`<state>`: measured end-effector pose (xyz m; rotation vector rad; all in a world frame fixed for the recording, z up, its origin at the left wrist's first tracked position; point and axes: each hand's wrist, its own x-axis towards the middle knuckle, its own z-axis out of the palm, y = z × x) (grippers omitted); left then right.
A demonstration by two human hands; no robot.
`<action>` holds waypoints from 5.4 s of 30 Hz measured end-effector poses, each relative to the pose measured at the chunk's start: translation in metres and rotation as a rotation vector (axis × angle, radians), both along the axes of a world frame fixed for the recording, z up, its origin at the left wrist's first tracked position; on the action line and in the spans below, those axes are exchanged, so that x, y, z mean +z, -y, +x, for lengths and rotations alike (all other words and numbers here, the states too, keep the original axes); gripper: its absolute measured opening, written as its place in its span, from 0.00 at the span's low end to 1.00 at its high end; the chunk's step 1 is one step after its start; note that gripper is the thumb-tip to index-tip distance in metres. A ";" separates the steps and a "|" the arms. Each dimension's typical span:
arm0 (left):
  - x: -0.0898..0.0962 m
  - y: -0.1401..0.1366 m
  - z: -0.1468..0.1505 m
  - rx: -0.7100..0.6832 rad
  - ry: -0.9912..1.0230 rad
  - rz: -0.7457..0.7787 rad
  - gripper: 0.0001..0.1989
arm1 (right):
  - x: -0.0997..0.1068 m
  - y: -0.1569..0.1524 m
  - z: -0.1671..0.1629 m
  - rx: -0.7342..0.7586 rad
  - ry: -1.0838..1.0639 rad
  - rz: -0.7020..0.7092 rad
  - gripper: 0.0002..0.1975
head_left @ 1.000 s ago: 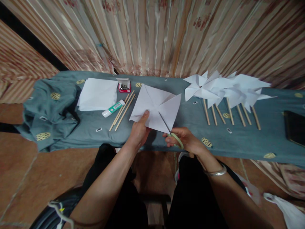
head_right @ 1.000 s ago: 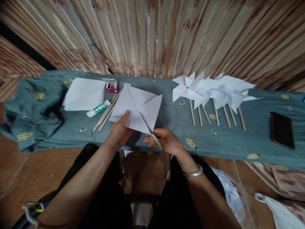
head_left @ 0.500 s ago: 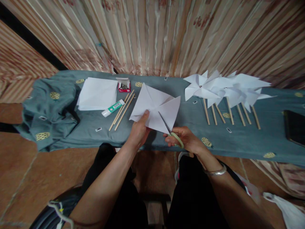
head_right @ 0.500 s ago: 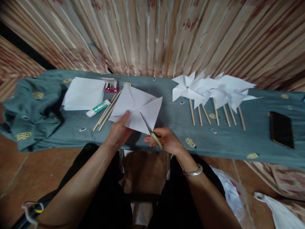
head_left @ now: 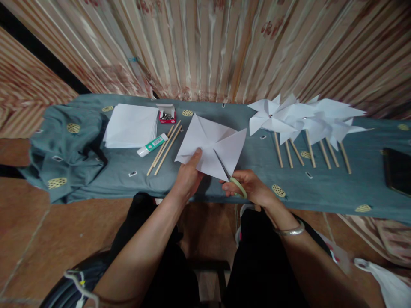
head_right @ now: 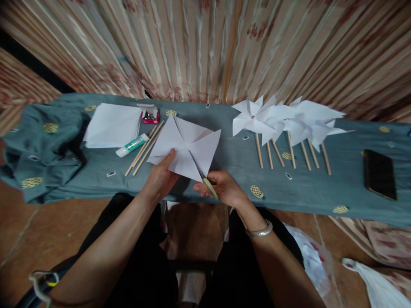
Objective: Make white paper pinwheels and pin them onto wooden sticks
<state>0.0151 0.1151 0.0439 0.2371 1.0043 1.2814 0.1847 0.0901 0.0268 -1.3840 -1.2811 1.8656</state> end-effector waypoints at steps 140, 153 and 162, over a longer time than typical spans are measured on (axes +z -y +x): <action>-0.042 -0.010 -0.039 -0.749 -1.674 1.029 0.20 | -0.009 -0.047 -0.023 -0.540 0.139 0.400 0.10; -0.038 -0.011 -0.037 -0.785 -1.650 0.970 0.18 | -0.020 -0.046 -0.026 -0.348 0.476 0.680 0.12; -0.039 -0.011 -0.037 -0.777 -1.647 0.964 0.14 | -0.011 -0.049 -0.029 -0.172 0.635 0.857 0.09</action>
